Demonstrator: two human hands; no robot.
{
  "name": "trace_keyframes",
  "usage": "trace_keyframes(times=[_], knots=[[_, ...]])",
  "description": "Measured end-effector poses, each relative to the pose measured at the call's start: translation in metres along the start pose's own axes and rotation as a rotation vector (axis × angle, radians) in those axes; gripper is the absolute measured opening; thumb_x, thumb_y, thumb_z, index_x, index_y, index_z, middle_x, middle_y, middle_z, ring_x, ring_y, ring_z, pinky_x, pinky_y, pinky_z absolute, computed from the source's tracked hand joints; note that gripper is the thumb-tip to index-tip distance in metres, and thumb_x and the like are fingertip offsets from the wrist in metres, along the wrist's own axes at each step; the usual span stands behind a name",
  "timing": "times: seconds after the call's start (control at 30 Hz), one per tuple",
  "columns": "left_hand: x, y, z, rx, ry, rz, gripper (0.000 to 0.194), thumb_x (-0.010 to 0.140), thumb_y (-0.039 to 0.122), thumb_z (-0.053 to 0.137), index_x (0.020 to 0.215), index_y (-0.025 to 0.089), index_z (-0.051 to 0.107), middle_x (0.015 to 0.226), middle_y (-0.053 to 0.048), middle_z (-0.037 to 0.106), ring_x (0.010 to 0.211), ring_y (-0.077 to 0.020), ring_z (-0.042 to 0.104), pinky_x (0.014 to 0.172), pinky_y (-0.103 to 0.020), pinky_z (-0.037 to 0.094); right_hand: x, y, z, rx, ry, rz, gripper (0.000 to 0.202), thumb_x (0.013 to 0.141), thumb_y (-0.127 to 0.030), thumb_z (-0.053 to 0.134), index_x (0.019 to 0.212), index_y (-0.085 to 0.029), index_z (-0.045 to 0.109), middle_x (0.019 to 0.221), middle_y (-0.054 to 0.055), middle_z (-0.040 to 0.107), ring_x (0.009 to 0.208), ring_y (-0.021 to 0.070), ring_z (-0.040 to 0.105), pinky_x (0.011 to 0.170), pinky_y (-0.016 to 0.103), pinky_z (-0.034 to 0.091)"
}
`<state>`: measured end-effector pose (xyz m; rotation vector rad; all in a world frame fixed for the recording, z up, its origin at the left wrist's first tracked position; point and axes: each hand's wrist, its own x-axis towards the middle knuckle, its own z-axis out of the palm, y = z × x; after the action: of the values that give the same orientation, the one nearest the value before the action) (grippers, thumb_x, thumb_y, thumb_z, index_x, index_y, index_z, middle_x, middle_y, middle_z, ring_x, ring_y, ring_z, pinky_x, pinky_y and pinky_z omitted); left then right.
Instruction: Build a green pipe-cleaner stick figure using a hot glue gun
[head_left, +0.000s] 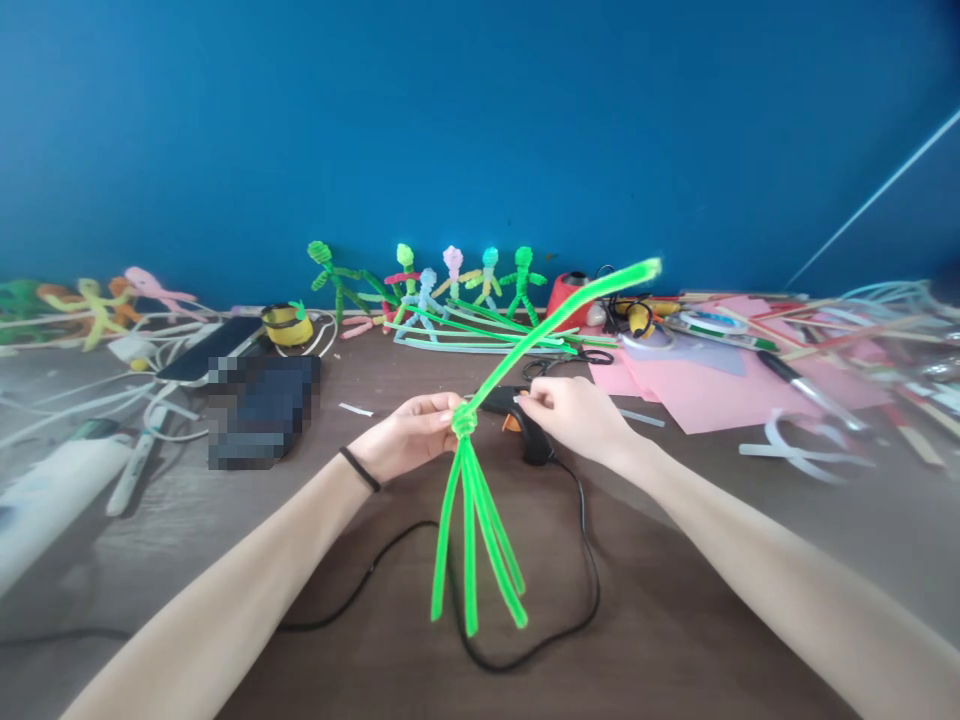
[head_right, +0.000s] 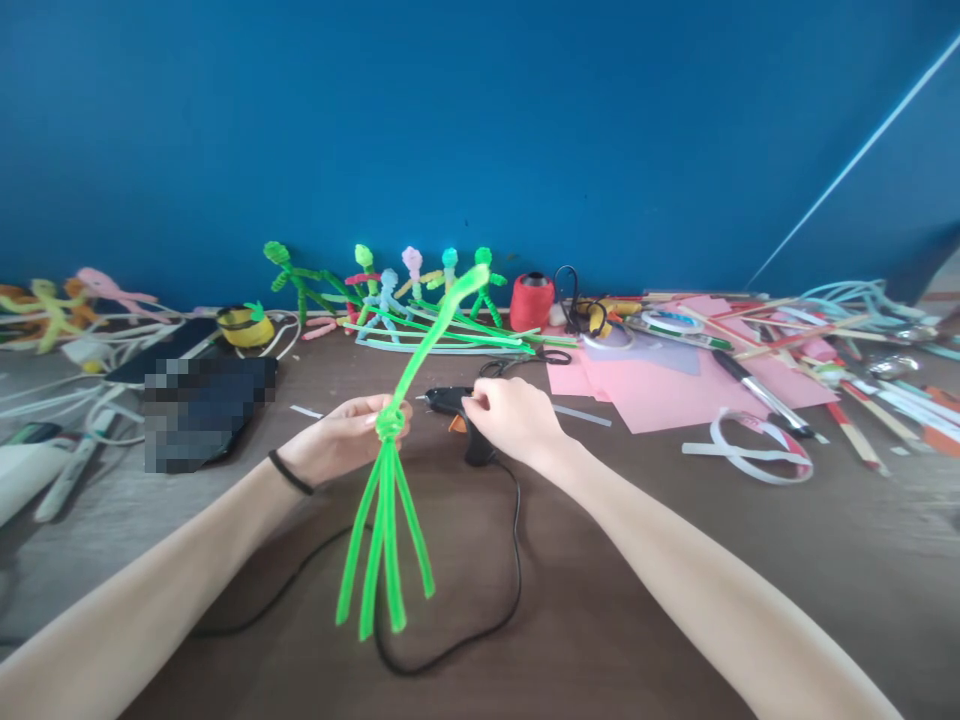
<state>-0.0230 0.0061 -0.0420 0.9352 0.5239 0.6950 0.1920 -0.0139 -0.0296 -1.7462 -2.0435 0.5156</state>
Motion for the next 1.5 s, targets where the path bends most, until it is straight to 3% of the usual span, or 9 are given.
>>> trace_keyframes(times=[0.1, 0.23, 0.5, 0.77, 0.97, 1.3, 1.5], knots=[[0.001, 0.000, 0.002, 0.020, 0.009, 0.003, 0.020, 0.060, 0.022, 0.075, 0.068, 0.010, 0.061, 0.066, -0.002, 0.056, 0.060, -0.0085, 0.051, 0.057, -0.021, 0.040, -0.005, -0.007, 0.000, 0.389, -0.007, -0.190, 0.011, 0.079, -0.030, 0.051, 0.077, -0.020, 0.048, 0.067, -0.001, 0.057, 0.060, 0.0128, 0.052, 0.057, 0.025, 0.036], [0.003, -0.001, 0.002, 0.075, 0.031, -0.001, 0.017, 0.064, 0.021, 0.072, 0.072, 0.010, 0.061, 0.065, -0.001, 0.055, 0.059, -0.0081, 0.051, 0.057, -0.021, 0.040, -0.012, -0.017, 0.000, 0.712, -0.052, -0.319, 0.016, 0.077, -0.025, 0.055, 0.089, -0.019, 0.047, 0.076, -0.001, 0.052, 0.062, 0.0098, 0.049, 0.056, 0.023, 0.038], [0.003, -0.004, 0.005, 0.203, 0.045, -0.014, 0.015, 0.067, 0.022, 0.070, 0.074, 0.011, 0.061, 0.069, -0.001, 0.057, 0.061, -0.0080, 0.052, 0.058, -0.021, 0.040, -0.014, -0.023, 0.002, 0.745, 0.036, -0.270, 0.019, 0.075, -0.032, 0.062, 0.072, -0.016, 0.050, 0.066, -0.001, 0.053, 0.058, 0.0094, 0.048, 0.052, 0.023, 0.036], [0.000, -0.003, 0.008, 0.124, 0.014, 0.022, 0.018, 0.063, 0.024, 0.073, 0.072, 0.013, 0.062, 0.069, -0.001, 0.058, 0.062, -0.0086, 0.051, 0.061, -0.022, 0.037, -0.011, -0.020, 0.004, 0.841, -0.047, -0.190, 0.024, 0.071, -0.037, 0.065, 0.072, -0.016, 0.052, 0.060, -0.002, 0.054, 0.050, 0.0083, 0.046, 0.047, 0.022, 0.036], [0.000, -0.004, 0.010, 0.111, -0.002, 0.054, 0.017, 0.062, 0.023, 0.073, 0.069, 0.014, 0.061, 0.071, -0.001, 0.056, 0.066, -0.0101, 0.050, 0.065, -0.024, 0.037, -0.010, -0.018, 0.009, 1.059, -0.164, -0.151, 0.025, 0.070, -0.035, 0.067, 0.071, -0.016, 0.052, 0.057, -0.003, 0.055, 0.044, 0.0054, 0.043, 0.041, 0.020, 0.027], [-0.002, -0.004, 0.014, 0.077, -0.093, 0.054, 0.017, 0.063, 0.025, 0.072, 0.071, 0.014, 0.063, 0.079, -0.002, 0.056, 0.076, -0.0151, 0.055, 0.075, -0.030, 0.039, -0.009, -0.017, 0.017, 1.426, -0.503, -0.076, 0.022, 0.071, -0.029, 0.068, 0.068, -0.015, 0.052, 0.059, -0.002, 0.056, 0.046, 0.0041, 0.042, 0.042, 0.019, 0.022], [-0.001, -0.005, 0.014, 0.078, -0.145, 0.062, 0.016, 0.064, 0.025, 0.071, 0.071, 0.014, 0.062, 0.077, -0.002, 0.056, 0.075, -0.0148, 0.056, 0.074, -0.030, 0.038, -0.010, -0.017, 0.019, 1.448, -0.535, -0.086, 0.019, 0.069, -0.028, 0.069, 0.070, -0.015, 0.056, 0.061, -0.001, 0.056, 0.046, 0.0045, 0.042, 0.042, 0.019, 0.021]])
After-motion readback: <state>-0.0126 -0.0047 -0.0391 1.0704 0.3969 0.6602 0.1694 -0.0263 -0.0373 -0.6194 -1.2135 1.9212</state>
